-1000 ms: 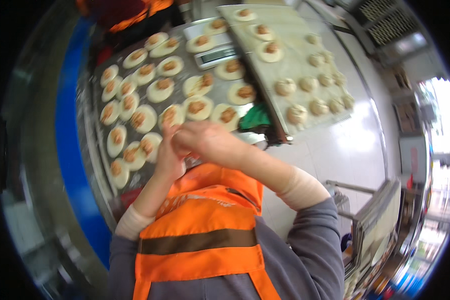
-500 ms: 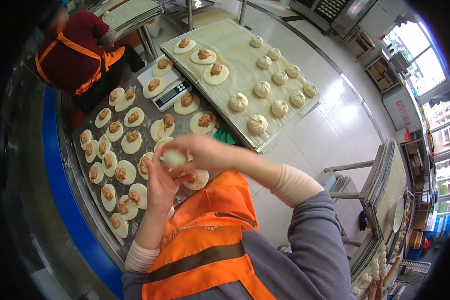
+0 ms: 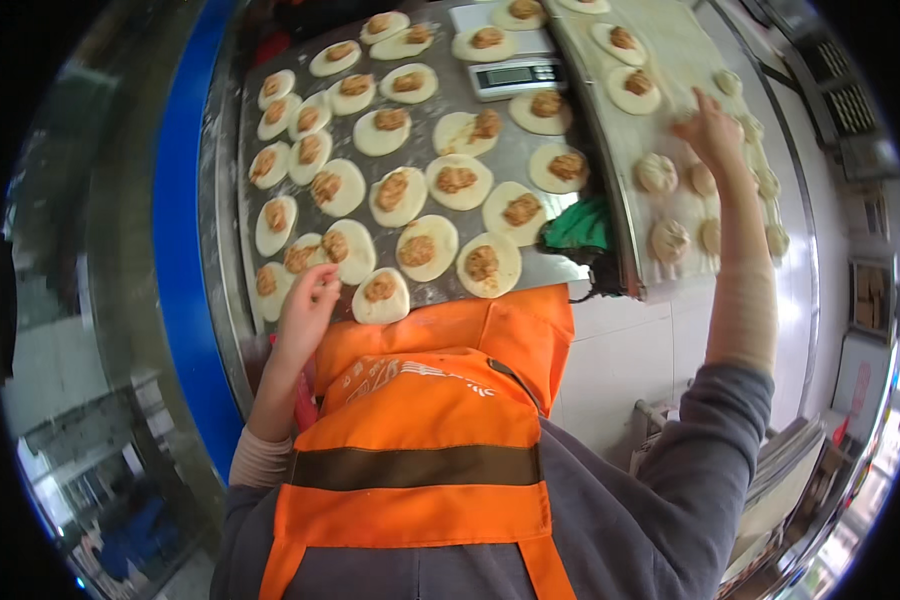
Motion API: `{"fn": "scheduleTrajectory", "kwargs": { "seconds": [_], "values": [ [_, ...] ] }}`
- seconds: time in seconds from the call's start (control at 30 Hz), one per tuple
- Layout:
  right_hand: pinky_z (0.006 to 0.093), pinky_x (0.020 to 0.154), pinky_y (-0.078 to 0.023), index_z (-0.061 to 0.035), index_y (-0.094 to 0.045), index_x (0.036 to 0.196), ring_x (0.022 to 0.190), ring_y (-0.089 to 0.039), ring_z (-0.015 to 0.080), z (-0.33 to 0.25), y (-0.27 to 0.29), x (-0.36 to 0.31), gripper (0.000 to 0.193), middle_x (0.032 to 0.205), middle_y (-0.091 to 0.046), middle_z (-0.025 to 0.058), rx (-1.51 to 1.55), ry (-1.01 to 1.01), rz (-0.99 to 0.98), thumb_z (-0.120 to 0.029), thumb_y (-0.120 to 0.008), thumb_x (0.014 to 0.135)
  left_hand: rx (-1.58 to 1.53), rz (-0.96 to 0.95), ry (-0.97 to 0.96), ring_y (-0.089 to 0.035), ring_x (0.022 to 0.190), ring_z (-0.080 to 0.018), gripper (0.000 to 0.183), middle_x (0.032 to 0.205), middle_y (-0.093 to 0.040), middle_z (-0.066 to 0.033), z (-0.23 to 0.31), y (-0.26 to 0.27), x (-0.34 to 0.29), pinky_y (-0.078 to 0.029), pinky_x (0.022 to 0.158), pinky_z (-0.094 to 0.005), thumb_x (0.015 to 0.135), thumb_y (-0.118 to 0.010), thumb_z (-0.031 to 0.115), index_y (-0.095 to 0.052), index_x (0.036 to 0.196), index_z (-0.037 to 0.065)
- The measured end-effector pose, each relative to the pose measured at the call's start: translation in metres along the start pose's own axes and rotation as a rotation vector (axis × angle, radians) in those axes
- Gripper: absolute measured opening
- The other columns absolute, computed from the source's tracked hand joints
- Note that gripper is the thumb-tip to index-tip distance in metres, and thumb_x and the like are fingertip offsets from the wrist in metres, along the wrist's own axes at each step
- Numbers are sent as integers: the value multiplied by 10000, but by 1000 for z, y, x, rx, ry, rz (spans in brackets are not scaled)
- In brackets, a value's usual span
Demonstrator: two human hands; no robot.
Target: The person repeatedly picks up round dough pieces with filling from a conveyor belt, folds and pleats them by hand into buns, and places the finished buns onto a nearby tray. The process is continuous and repetitive throughout the clip.
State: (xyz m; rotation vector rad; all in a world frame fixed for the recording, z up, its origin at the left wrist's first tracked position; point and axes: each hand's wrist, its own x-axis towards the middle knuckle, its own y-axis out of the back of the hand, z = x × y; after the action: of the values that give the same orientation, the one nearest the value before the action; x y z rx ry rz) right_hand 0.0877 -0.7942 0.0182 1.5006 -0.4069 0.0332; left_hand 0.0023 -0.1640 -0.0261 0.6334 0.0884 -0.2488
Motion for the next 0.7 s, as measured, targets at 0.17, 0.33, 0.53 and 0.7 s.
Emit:
{"fn": "scheduleTrajectory", "kwargs": {
  "seconds": [0.17,0.33,0.53,0.7],
  "values": [
    [339,779,-534,-88,-622,1210,890,-676,239,-179,79,-55,353,1040,-683,97,668,25,-267,-74,-672,861,263,1,48,-633,786,-203,354,1042,-582,-115,0,-23,-28,-516,713,-316,872,-702,208,-586,1152,24],
    [345,739,-534,-42,-659,1120,813,-676,261,-291,61,-165,258,916,-704,126,849,547,-678,-83,-660,865,383,45,13,-626,810,-238,391,989,-562,-101,-3,-34,-33,-518,687,-352,783,-787,222,-577,1055,36],
    [447,712,-530,-51,-611,1099,815,-659,369,-338,10,-236,246,912,-679,176,738,336,-603,-200,-601,904,445,112,-145,-596,847,-302,422,947,-559,-115,-15,-43,-22,-494,703,-401,698,-835,199,-544,962,48],
    [439,710,-534,-50,-602,1089,836,-668,348,-364,7,-249,237,961,-688,166,743,194,-514,-156,-628,879,261,-57,49,-580,777,-328,346,807,-568,-106,-9,-38,-15,-477,698,-417,715,-805,117,-527,905,39]
  ]
}}
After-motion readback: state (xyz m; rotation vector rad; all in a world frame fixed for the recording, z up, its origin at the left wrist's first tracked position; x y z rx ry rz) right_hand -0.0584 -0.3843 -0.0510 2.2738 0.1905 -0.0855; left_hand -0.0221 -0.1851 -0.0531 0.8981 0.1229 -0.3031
